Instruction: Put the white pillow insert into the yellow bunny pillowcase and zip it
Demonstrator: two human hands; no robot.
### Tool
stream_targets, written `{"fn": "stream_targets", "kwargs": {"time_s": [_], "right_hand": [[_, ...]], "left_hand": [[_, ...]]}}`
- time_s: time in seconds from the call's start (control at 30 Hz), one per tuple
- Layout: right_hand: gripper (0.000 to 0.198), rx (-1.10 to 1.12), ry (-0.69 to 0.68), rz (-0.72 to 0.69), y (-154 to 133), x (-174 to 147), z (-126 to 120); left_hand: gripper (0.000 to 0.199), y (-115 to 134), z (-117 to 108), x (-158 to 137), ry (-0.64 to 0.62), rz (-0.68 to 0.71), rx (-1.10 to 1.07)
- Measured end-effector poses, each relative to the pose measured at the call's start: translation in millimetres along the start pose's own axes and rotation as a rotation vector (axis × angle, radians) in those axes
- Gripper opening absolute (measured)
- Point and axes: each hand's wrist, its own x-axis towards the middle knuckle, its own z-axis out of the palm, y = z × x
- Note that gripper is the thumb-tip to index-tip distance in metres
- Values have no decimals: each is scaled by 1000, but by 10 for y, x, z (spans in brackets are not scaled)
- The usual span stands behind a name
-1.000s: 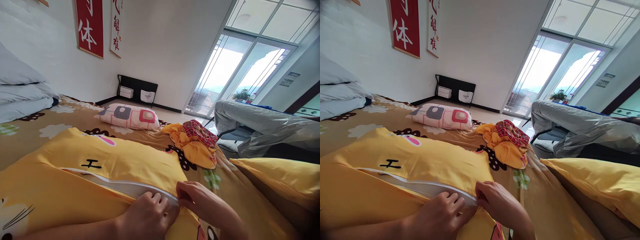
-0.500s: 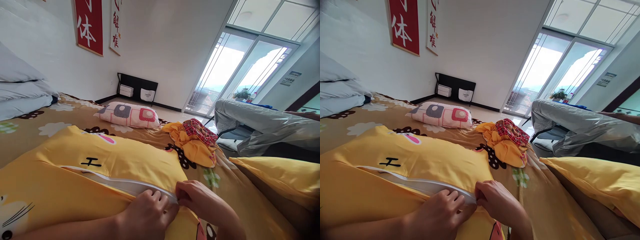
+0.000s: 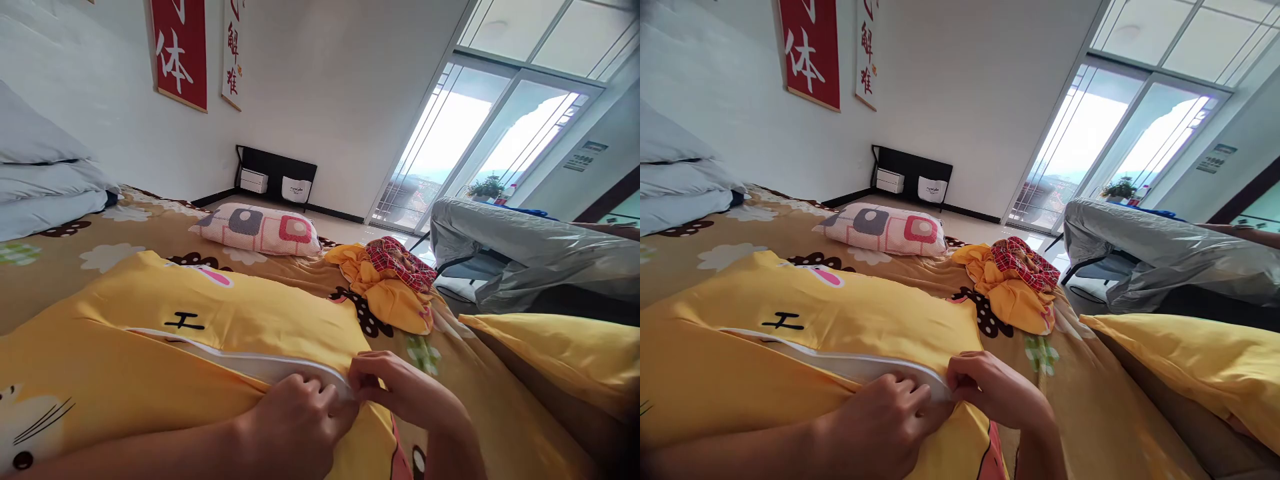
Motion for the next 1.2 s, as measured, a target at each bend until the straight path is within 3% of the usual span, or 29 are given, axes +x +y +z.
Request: {"fn": "stream_targets", "kwargs": {"time_s": [0.07, 0.2, 0.3, 0.37, 0.47, 0.57, 0.73, 1.03, 1.2], "right_hand": [[6, 62, 5, -41, 68, -6, -26], [8, 132, 60, -110, 190, -42, -68], [15, 128, 94, -157, 228, -68, -91], [17, 120, 115, -164, 228, -80, -99], [19, 120, 141, -144, 218, -93, -100], [16, 119, 160, -119, 219, -110, -98], [8, 120, 204, -74, 221, -132, -95], [9, 68, 222, 46, 212, -233, -153], [29, 33, 99, 188, 180, -183, -119]], "left_hand": [[50, -15, -73, 5, 45, 17, -21], [18, -65, -311, 25, 63, 28, -7], [15, -128, -486, 114, 71, -97, -17], [16, -183, -542, 236, 56, -241, -136], [15, -256, -504, 479, -96, -359, -419], [21, -269, -385, 711, -226, -355, -647], [16, -184, -251, 900, -164, -363, -742], [10, -236, -223, 846, -181, -376, -840], [7, -275, -228, 816, -206, -381, -828]]}}
